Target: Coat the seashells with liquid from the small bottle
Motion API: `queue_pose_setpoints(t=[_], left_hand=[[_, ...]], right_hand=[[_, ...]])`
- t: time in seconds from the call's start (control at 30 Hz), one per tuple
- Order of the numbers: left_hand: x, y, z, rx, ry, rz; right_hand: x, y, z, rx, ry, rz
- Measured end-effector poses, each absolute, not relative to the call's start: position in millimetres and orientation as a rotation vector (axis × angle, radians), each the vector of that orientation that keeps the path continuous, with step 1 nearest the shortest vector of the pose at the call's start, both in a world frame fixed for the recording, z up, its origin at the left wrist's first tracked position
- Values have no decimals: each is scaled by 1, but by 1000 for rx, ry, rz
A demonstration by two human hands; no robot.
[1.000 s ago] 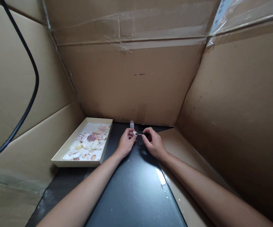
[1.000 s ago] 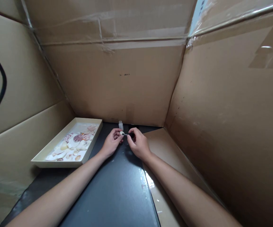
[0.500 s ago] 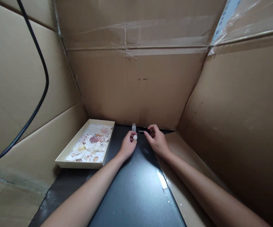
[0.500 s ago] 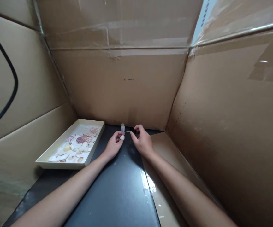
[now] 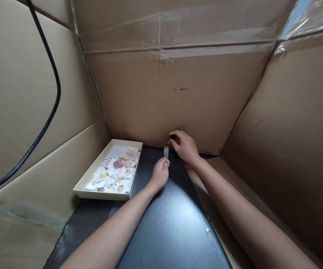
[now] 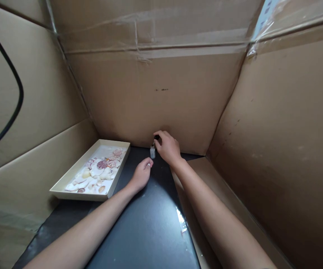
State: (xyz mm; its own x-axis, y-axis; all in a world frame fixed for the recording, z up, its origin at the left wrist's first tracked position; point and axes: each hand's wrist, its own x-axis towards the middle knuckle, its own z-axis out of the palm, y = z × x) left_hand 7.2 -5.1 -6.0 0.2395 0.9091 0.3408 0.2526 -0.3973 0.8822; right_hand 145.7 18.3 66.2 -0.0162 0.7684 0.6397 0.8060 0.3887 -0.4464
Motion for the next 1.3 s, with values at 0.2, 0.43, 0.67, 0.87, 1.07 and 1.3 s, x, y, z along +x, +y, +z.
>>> queue_pose_setpoints(t=[0.2, 0.43, 0.67, 0.87, 1.07, 1.3], left_hand=[[6, -5, -8, 1771, 1097, 1207], [1, 4, -11, 1749, 1366, 1304], [-2, 3, -9, 1872, 1468, 1189], [-3, 2, -7, 2080, 1587, 988], [-4, 2, -7, 2096, 1572, 976], [-4, 4, -10, 2059, 1528, 1026]], right_hand=[[143, 20, 59, -1381, -1817, -53], [143, 25, 46, -1407, -1850, 33], [140, 31, 36, -1378, -1759, 298], [139, 31, 35, -1359, -1844, 439], [141, 25, 50, -1212, -1956, 515], [140, 20, 57, -1281, -2003, 383]])
